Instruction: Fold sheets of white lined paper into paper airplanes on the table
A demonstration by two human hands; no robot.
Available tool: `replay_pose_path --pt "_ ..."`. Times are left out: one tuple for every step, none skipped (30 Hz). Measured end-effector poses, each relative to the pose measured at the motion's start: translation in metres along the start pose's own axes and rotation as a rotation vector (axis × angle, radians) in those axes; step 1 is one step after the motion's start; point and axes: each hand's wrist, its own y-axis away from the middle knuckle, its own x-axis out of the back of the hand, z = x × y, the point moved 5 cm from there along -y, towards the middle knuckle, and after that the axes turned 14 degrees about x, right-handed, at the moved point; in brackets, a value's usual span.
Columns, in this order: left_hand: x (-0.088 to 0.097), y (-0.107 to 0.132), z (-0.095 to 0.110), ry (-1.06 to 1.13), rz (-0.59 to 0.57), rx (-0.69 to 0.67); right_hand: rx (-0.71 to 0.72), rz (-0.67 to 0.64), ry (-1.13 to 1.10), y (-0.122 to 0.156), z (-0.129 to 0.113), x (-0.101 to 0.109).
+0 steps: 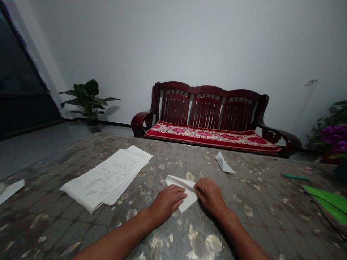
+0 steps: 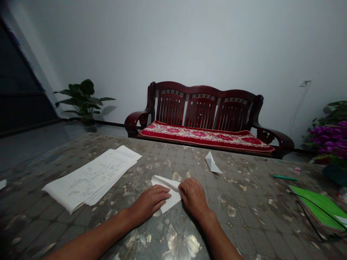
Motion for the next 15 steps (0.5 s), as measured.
replay_pose_path --pt "0.0002 0.0000 -0.0002 0.001 0.009 -0.001 -0.009 -0.008 0.009 0.0013 0.0003 -0.0013" --pt "0.0004 0.0000 -0.0004 0.002 0.018 -0.001 -0.018 -0.016 0.018 0.0025 0.0007 -0.0025" --pt "0.0007 -0.0002 -0.0005 0.003 0.026 -0.001 -0.026 -0.024 0.028 0.0037 0.0012 -0.0037" --pt "0.0011 -0.0003 -0.0004 0.002 0.031 0.001 -0.032 -0.031 0.037 0.0047 0.0017 -0.0048" --pt "0.0014 -0.0005 -0.0003 -0.003 0.035 0.007 -0.036 -0.036 0.041 0.0056 0.0022 -0.0057" --pt "0.0018 -0.0007 -0.0002 -0.013 0.038 0.018 -0.039 -0.036 0.040 0.0063 0.0029 -0.0065" --pt "0.0024 -0.0007 0.0001 -0.027 0.043 0.032 -0.040 -0.031 0.032 0.0070 0.0037 -0.0070" --pt "0.0030 -0.0007 0.0003 -0.044 0.049 0.048 -0.038 -0.022 0.018 0.0074 0.0044 -0.0074" --pt "0.0037 -0.0005 0.0007 -0.062 0.055 0.064 -0.033 -0.012 0.000 0.0077 0.0051 -0.0077" --pt "0.0044 -0.0003 0.0011 -0.078 0.061 0.077 -0.027 -0.003 -0.018 0.0079 0.0057 -0.0080" --pt "0.0051 -0.0003 0.0016 -0.091 0.064 0.087 -0.021 -0.001 -0.032 0.0080 0.0061 -0.0085" --pt "0.0058 -0.0005 0.0019 -0.099 0.066 0.095 -0.016 -0.005 -0.041 0.0080 0.0064 -0.0090" --pt "0.0066 -0.0010 0.0020 -0.103 0.066 0.103 -0.013 -0.015 -0.042 0.0080 0.0066 -0.0096" --pt "0.0073 -0.0019 0.0019 -0.104 0.064 0.112 -0.013 -0.025 -0.038 0.0079 0.0066 -0.0100" --pt "0.0080 -0.0031 0.0016 -0.106 0.060 0.119 -0.012 -0.033 -0.034 0.0079 0.0064 -0.0102"
